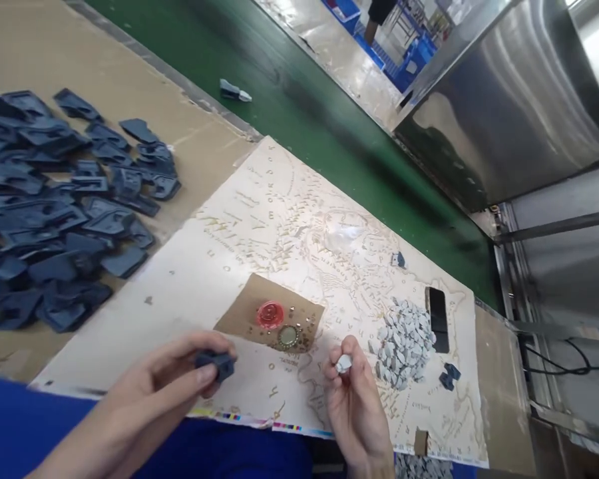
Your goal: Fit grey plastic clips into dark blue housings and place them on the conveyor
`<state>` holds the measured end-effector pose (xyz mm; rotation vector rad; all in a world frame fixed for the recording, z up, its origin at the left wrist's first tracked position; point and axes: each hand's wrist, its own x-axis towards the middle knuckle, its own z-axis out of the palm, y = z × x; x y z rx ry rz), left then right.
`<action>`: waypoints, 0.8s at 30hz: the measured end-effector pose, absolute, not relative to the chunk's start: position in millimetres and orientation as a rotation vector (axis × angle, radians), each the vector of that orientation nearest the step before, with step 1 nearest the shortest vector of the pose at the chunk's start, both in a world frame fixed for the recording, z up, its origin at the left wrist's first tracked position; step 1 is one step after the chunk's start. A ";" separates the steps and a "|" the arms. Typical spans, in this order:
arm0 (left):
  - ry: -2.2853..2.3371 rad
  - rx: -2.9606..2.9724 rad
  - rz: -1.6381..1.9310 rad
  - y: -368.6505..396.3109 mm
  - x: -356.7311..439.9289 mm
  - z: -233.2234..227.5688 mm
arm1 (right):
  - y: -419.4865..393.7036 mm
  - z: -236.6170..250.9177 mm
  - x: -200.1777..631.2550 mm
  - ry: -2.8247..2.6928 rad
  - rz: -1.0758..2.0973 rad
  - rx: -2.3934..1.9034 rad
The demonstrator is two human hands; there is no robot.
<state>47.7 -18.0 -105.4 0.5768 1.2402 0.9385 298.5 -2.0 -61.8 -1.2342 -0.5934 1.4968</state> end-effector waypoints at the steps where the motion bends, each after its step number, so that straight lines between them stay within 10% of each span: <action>1: 1.192 0.364 0.937 -17.4 56.0 -96.8 | -2.1 -64.7 296.4 -0.592 1.471 -1.226; 24: 1.071 0.343 1.165 -30.6 31.6 -117.7 | 11.2 -82.1 278.9 -1.938 0.517 -1.375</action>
